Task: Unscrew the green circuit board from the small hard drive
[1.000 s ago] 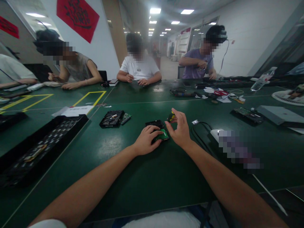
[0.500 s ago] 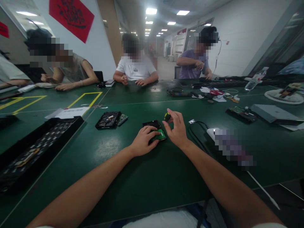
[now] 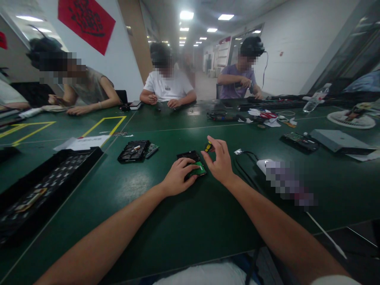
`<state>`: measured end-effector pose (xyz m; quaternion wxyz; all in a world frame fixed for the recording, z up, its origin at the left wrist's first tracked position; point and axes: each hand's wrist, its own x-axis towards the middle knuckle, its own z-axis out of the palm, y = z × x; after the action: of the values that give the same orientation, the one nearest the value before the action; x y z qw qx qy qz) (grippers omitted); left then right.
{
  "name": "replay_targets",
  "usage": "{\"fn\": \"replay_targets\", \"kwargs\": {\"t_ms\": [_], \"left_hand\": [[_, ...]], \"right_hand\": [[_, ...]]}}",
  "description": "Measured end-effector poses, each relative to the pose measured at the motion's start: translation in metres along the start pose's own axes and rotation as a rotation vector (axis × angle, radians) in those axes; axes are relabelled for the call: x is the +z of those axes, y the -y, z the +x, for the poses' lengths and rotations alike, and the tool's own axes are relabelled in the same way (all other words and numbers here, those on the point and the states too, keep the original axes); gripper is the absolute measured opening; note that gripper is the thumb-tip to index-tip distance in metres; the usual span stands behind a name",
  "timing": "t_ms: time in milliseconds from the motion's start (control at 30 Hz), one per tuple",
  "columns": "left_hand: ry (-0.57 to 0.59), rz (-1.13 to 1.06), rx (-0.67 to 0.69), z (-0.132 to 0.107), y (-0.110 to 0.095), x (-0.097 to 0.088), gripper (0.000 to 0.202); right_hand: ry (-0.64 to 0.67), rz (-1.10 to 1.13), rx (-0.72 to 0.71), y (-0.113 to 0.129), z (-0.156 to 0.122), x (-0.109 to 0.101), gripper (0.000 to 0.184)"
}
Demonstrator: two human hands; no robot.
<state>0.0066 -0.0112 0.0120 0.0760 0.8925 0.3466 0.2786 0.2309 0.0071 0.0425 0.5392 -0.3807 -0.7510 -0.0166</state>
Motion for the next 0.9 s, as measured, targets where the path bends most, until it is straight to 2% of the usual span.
{"fn": "replay_targets", "kwargs": {"t_ms": [267, 633, 900], "left_hand": [[-0.010, 0.005, 0.002, -0.0003, 0.0007, 0.0018, 0.038], [0.001, -0.002, -0.006, -0.0002, -0.0010, -0.0012, 0.038], [-0.005, -0.004, 0.004, 0.0002, -0.0012, -0.0014, 0.038]], "right_hand": [[0.062, 0.037, -0.006, 0.0019, -0.0023, -0.0002, 0.067], [0.028, -0.014, -0.005, 0.0013, -0.0001, -0.0006, 0.065], [0.046, 0.105, 0.032, -0.0007, -0.0042, 0.0019, 0.065]]}}
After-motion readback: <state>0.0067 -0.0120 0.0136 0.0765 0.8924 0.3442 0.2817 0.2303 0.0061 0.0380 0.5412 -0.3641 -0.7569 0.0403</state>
